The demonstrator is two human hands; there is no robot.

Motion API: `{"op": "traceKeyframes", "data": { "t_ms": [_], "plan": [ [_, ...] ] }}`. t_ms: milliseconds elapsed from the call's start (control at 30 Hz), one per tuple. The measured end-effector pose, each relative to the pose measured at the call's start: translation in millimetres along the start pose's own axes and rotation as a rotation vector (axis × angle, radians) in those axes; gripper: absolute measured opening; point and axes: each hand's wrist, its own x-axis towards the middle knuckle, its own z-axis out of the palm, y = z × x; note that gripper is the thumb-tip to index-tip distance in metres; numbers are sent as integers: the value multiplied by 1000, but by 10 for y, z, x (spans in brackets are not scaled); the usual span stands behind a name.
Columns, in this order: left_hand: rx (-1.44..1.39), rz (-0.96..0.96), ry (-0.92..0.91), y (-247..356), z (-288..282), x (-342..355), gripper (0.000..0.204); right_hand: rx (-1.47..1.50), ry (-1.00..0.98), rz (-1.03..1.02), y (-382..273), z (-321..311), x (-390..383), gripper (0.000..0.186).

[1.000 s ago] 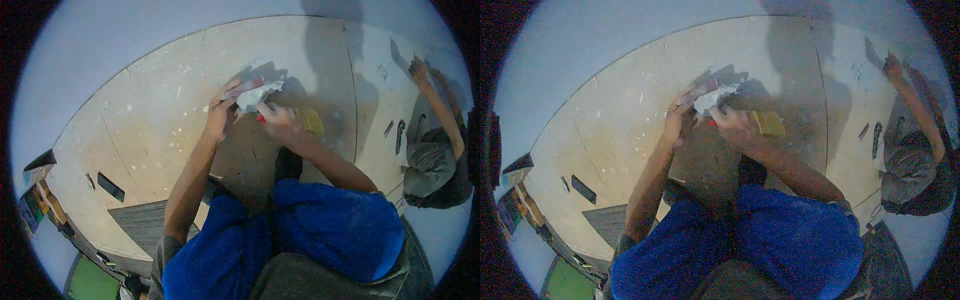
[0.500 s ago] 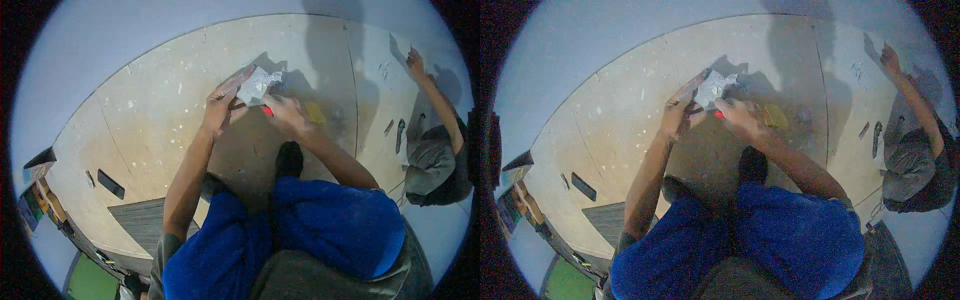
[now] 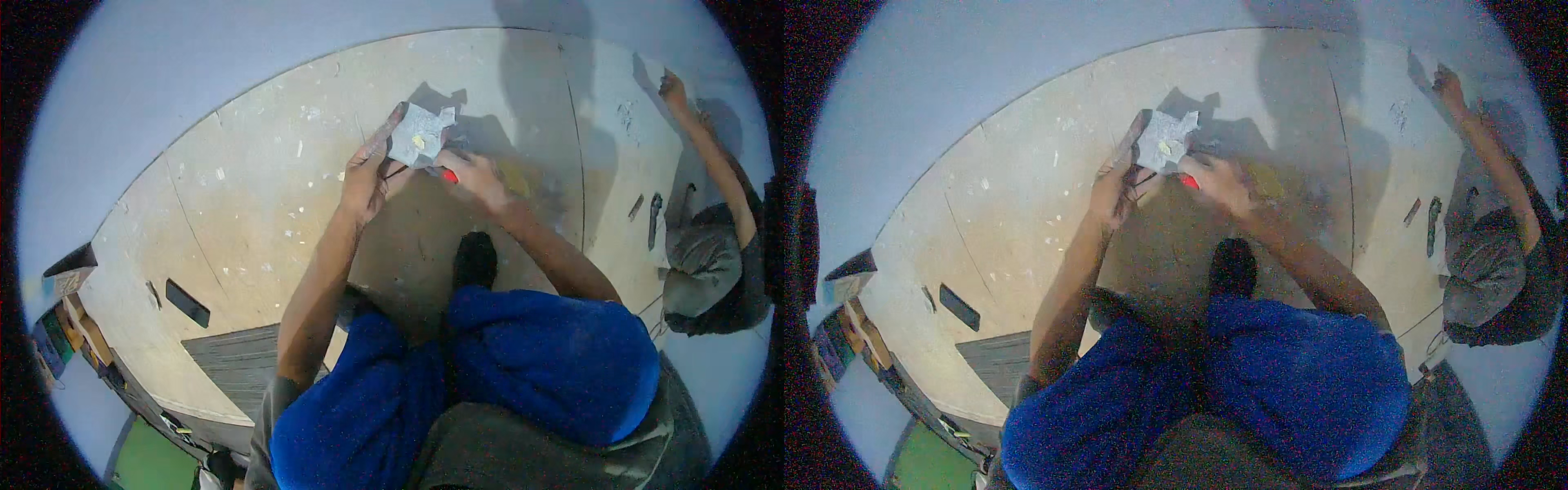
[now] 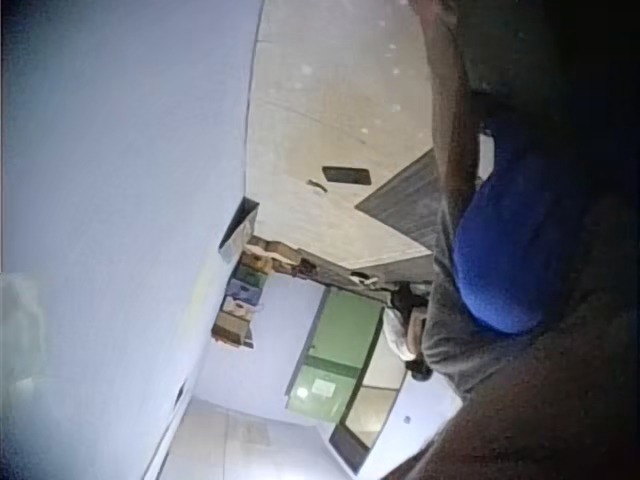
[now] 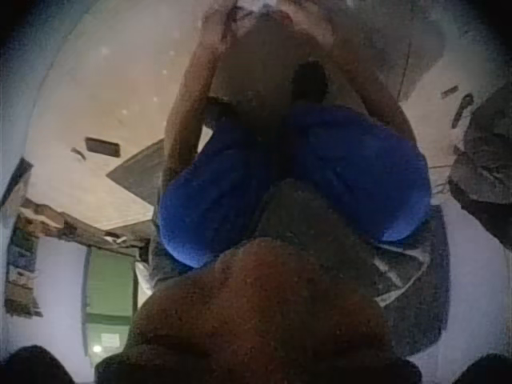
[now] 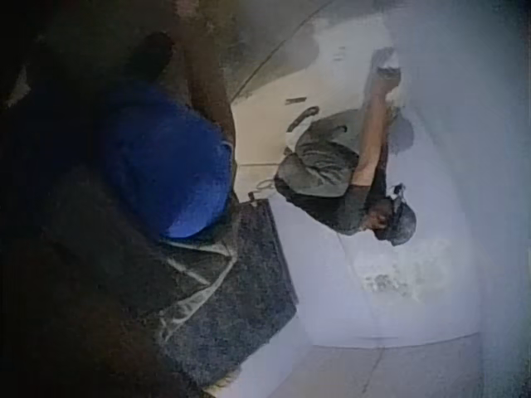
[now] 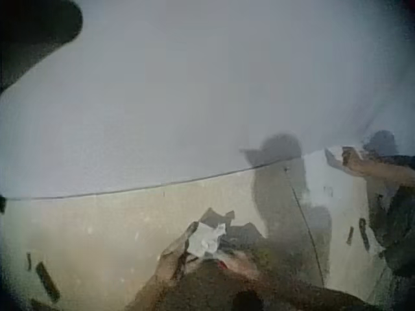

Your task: The person applies a white substance to a wall surface using a brush and a smoothing tool before placing the tool into a plastic bag.

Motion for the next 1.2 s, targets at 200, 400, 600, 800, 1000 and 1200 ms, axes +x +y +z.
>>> {"op": "traceKeyframes", "data": {
  "t_ms": [200, 400, 600, 800, 1000, 1200],
  "plan": [
    [-29, 25, -86, 50, 85, -23, 38, -502, 89, -539, 94, -12, -46, 40],
    [-51, -6, -18, 55, 216, -101, 38, -390, 131, -735, 417, 73, 83, 25],
    [-26, 17, -34, 8, 159, -126, 43, -439, 175, -731, 247, 43, -139, 30],
    [-15, 46, -70, 49, 183, -70, 39, -342, 69, -369, 42, -17, -46, 29],
    [48, 43, 56, -20, -66, -16, 33, -326, 59, -655, 167, 67, -74, 29],
    [230, 203, 154, 16, -104, -30, 28, -358, 198, -781, 278, -84, -295, 35]
  ]
}}
